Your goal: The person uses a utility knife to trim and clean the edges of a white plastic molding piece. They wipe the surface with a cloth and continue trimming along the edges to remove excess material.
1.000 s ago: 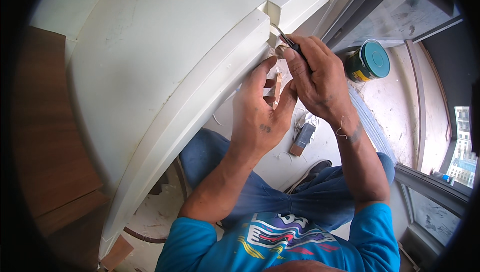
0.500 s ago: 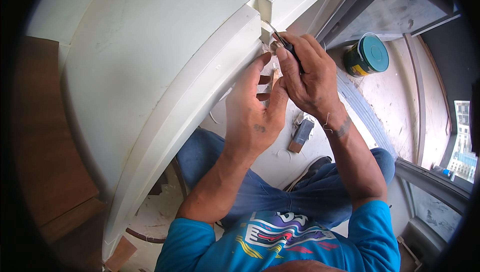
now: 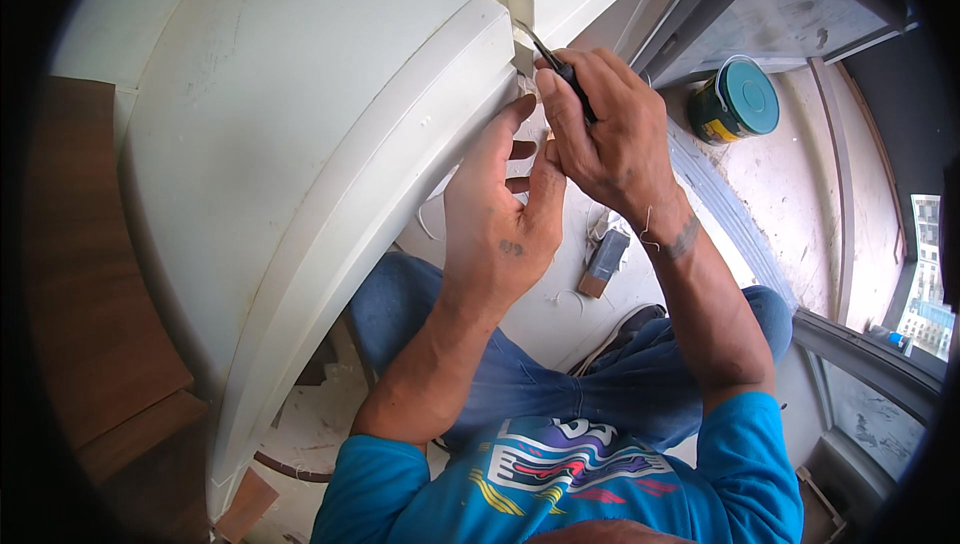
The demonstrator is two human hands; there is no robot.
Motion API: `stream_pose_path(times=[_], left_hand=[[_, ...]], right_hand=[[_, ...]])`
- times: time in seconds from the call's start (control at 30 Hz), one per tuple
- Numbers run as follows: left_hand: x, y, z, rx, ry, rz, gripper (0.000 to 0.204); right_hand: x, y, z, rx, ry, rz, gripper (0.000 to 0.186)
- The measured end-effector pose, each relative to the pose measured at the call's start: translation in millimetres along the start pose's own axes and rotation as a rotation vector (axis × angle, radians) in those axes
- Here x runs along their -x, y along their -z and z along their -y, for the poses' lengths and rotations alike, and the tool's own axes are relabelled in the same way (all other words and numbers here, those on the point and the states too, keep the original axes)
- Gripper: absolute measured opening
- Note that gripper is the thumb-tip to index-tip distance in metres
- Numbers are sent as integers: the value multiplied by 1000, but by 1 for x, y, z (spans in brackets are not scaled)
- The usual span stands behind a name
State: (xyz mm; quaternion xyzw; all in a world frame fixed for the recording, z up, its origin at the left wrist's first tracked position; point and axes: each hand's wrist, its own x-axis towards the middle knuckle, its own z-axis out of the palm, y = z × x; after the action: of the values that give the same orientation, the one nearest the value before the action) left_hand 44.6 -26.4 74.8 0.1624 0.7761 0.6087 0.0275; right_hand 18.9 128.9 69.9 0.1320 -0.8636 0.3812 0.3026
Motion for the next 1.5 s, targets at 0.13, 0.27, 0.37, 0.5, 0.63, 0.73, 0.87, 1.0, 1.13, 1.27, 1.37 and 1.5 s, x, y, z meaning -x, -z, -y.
stream_pose_path(times=[0.13, 0.27, 0.37, 0.5, 0.63, 0.73, 0.87, 1.0, 1.13, 1.27, 1.37, 1.5], left_hand=[[0, 0, 3, -11, 0, 1, 49], [0, -1, 0, -9, 9, -4, 50], [0, -1, 0, -16, 4, -6, 51], [-1, -1, -2, -17, 0, -14, 53], [-1, -1, -2, -39, 7, -16, 51], [-2, -1, 2, -17, 16, -22, 50], [-2, 0, -2, -12, 25, -23, 48], [-1, 2, 3, -15, -15, -20, 48], [-1, 4, 5, -8, -30, -12, 49], [-1, 5, 6, 2, -41, -15, 52], [0, 5, 5, 2, -15, -9, 54], [1, 4, 4, -31, 1, 3, 54]], right_hand=[[-3, 0, 1, 16, -19, 9, 20], [-2, -2, 0, -5, -44, -10, 21], [1, 0, -1, -20, -18, -35, 21], [7, 5, 5, -48, -92, -8, 21], [12, 3, 4, -59, -98, -1, 22], [15, -3, 3, -109, -128, -40, 21], [14, -8, 2, -89, -99, -78, 20], [12, -14, 2, -56, -89, -95, 21], [11, -18, 3, -53, -83, -108, 21], [11, -18, 6, -63, -97, -105, 20], [8, -15, 6, -48, -92, -84, 22], [3, -8, 6, -26, -126, -13, 28]])
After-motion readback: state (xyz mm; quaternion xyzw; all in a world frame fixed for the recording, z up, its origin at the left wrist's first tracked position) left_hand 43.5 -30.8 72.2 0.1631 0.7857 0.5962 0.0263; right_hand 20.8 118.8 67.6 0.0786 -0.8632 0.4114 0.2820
